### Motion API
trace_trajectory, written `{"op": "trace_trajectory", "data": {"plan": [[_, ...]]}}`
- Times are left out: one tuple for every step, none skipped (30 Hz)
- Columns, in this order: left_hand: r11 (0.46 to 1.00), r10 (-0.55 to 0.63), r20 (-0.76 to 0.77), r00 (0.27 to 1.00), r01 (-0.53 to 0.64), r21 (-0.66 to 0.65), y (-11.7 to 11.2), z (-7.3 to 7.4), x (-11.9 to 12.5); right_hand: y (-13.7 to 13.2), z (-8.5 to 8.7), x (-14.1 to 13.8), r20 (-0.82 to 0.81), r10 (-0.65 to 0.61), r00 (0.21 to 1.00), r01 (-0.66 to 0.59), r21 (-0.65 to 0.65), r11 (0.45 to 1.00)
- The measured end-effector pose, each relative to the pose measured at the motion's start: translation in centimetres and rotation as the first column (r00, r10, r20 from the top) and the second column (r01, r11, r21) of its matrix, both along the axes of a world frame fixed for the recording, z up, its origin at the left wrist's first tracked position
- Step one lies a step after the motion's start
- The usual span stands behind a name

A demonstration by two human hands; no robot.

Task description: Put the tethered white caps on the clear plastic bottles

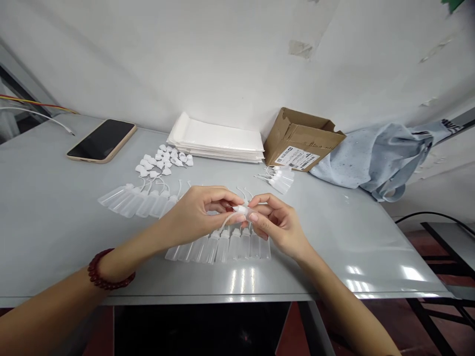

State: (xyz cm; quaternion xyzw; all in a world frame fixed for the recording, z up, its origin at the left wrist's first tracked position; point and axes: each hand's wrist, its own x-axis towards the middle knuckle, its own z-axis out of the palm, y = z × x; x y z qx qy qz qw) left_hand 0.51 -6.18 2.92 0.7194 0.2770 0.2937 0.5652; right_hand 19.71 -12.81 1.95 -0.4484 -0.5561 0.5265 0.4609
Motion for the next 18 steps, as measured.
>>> {"op": "trace_trajectory", "data": {"plan": [[1.0,0.006,-0.008,1.0,-0.006,-0.006,-0.04,0.03,-0.01,-0.1,-0.04,0.0,0.029,-0.005,1.0,0.004,0.028,1.0],[1.0,0.009,-0.014,1.0,-0.009,-0.005,-0.08,0.05,-0.02,-0.2,-0.1,0.01,0.068,-0.014,0.998,0.01,0.062,0.998],[1.0,0.012,-0.017,1.0,-0.012,-0.001,-0.11,0.05,-0.03,-0.29,-0.17,0.03,0.114,-0.029,0.993,0.017,0.101,0.995],[1.0,0.017,-0.02,1.0,-0.017,0.006,-0.14,0.05,-0.03,-0.38,-0.25,0.07,0.163,-0.048,0.985,0.024,0.143,0.989],[1.0,0.026,-0.022,0.999,-0.026,0.014,-0.15,0.03,-0.03,-0.44,-0.34,0.11,0.213,-0.07,0.975,0.029,0.187,0.982],[0.999,0.035,-0.025,0.999,-0.034,0.021,-0.15,0.0,-0.04,-0.48,-0.45,0.17,0.257,-0.091,0.962,0.03,0.23,0.973],[0.999,0.041,-0.028,0.999,-0.04,0.026,-0.14,-0.03,-0.06,-0.5,-0.56,0.22,0.293,-0.11,0.95,0.028,0.27,0.962],[0.999,0.043,-0.033,0.999,-0.042,0.026,-0.12,-0.06,-0.08,-0.5,-0.67,0.27,0.321,-0.126,0.939,0.024,0.304,0.952],[0.999,0.042,-0.041,0.998,-0.042,0.021,-0.1,-0.1,-0.12,-0.49,-0.76,0.31,0.34,-0.137,0.93,0.018,0.333,0.943],[0.999,0.041,-0.05,0.998,-0.04,0.012,-0.07,-0.13,-0.15,-0.48,-0.83,0.34,0.35,-0.143,0.926,0.012,0.352,0.936],[0.999,0.037,-0.059,0.998,-0.037,0.002,-0.05,-0.16,-0.19,-0.47,-0.86,0.36,0.354,-0.145,0.924,0.007,0.362,0.932],[0.999,0.032,-0.065,0.997,-0.033,-0.003,-0.03,-0.18,-0.21,-0.46,-0.86,0.36,0.353,-0.146,0.924,0.008,0.365,0.931],[1.0,0.028,-0.064,0.998,-0.028,-0.001,-0.02,-0.2,-0.22,-0.46,-0.82,0.34,0.35,-0.146,0.925,0.012,0.358,0.934],[1.0,0.021,-0.056,0.998,-0.021,0.008,-0.02,-0.21,-0.21,-0.46,-0.74,0.31,0.342,-0.142,0.929,0.019,0.339,0.941],[1.0,0.013,-0.04,0.999,-0.012,0.026,-0.03,-0.21,-0.19,-0.46,-0.64,0.26,0.327,-0.133,0.936,0.028,0.308,0.951],[0.999,0.003,-0.02,1.0,-0.002,0.051,-0.05,-0.21,-0.15,-0.46,-0.51,0.2,0.3,-0.12,0.946,0.037,0.27,0.962],[0.997,-0.006,0.0,1.0,0.006,0.082,-0.07,-0.21,-0.1,-0.45,-0.38,0.15,0.262,-0.101,0.96,0.04,0.226,0.973],[0.993,-0.013,0.014,1.0,0.011,0.119,-0.09,-0.21,-0.05,-0.43,-0.26,0.11,0.214,-0.077,0.974,0.038,0.181,0.983]]}}
